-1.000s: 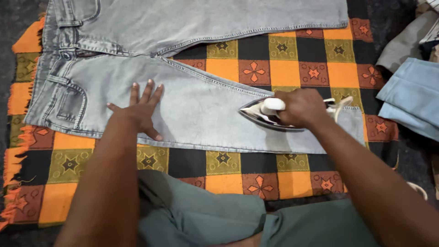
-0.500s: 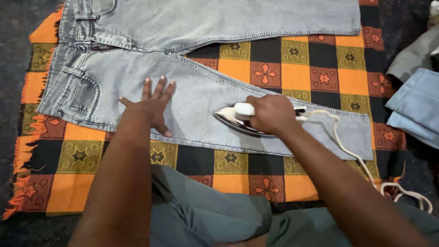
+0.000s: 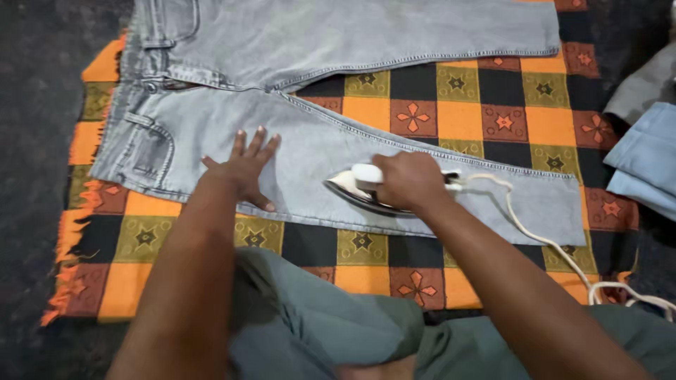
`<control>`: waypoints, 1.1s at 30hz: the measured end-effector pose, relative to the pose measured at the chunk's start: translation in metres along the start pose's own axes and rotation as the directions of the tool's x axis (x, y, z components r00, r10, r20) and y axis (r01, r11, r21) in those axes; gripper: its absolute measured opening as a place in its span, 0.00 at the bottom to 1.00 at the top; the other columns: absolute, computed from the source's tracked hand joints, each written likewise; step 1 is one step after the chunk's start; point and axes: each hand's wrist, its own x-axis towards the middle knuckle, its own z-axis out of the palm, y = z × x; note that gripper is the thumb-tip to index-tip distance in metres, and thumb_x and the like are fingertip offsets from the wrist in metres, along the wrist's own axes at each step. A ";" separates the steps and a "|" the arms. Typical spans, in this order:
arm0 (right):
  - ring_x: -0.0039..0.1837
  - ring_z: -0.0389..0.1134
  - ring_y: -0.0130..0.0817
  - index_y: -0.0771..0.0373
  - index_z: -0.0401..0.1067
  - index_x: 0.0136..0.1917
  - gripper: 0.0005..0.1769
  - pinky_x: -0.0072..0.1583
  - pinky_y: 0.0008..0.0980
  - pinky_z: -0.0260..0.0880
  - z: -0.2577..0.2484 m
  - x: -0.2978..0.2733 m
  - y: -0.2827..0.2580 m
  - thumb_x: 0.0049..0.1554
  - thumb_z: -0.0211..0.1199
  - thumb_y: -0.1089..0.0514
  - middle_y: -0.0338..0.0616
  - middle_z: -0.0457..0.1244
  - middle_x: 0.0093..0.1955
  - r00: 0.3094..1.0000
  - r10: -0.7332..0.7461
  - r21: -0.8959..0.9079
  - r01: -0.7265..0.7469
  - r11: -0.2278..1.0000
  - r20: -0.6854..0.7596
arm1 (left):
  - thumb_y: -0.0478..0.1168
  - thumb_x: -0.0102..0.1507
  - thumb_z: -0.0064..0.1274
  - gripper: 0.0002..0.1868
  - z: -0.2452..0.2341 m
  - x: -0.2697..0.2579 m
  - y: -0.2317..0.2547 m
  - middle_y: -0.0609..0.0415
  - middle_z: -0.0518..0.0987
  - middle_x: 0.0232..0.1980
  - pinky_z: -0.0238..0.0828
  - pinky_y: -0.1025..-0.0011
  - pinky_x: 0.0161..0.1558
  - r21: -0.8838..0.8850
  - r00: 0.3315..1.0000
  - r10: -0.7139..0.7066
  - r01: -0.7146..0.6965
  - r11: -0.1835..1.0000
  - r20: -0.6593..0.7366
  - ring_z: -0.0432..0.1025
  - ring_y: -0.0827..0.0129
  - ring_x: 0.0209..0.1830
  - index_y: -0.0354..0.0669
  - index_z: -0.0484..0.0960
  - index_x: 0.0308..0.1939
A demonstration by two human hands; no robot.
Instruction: The person irons a pair of light gray jeans laid out on a patterned mat. They smooth the fabric with one hand and move the iron back and forth over the legs and waist area, then flip the jeans to iron the other side.
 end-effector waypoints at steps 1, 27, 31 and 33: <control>0.43 0.74 0.51 0.51 0.76 0.55 0.21 0.44 0.51 0.72 -0.002 -0.007 0.006 0.53 0.61 0.41 0.51 0.71 0.39 0.999 0.025 -0.011 -0.024 1.000 0.042 | 0.62 0.42 0.77 0.79 0.003 -0.003 -0.006 0.70 0.24 0.86 0.39 0.19 0.69 0.004 0.999 0.029 -0.029 1.000 -0.016 0.22 0.58 0.86 0.79 0.28 0.80; 0.45 0.74 0.48 0.41 0.76 0.54 0.18 0.47 0.49 0.73 0.013 -0.043 0.030 0.49 0.61 0.44 0.44 0.71 0.40 1.000 0.016 -0.122 -0.016 0.992 0.004 | 0.71 0.63 0.45 0.43 0.136 -0.053 -0.088 0.54 0.56 0.82 0.33 0.36 0.76 -0.020 0.623 0.091 -0.170 0.985 -0.777 0.48 0.51 0.83 0.64 0.59 0.79; 0.45 0.74 0.50 0.43 0.76 0.52 0.15 0.46 0.51 0.72 0.010 -0.019 -0.006 0.53 0.58 0.43 0.46 0.71 0.39 0.998 0.020 -0.130 -0.013 0.991 0.053 | 0.69 0.64 0.44 0.41 0.125 -0.055 -0.086 0.53 0.58 0.80 0.37 0.34 0.70 -0.008 0.667 0.099 -0.156 0.988 -0.738 0.50 0.50 0.79 0.62 0.60 0.77; 0.45 0.74 0.51 0.44 0.75 0.53 0.15 0.47 0.51 0.72 0.009 -0.012 -0.023 0.55 0.57 0.43 0.47 0.71 0.40 0.999 0.023 -0.134 -0.017 0.991 0.043 | 0.67 0.64 0.44 0.37 0.117 -0.056 -0.083 0.53 0.64 0.77 0.46 0.33 0.65 0.015 0.653 0.108 -0.146 0.989 -0.749 0.57 0.50 0.75 0.62 0.65 0.74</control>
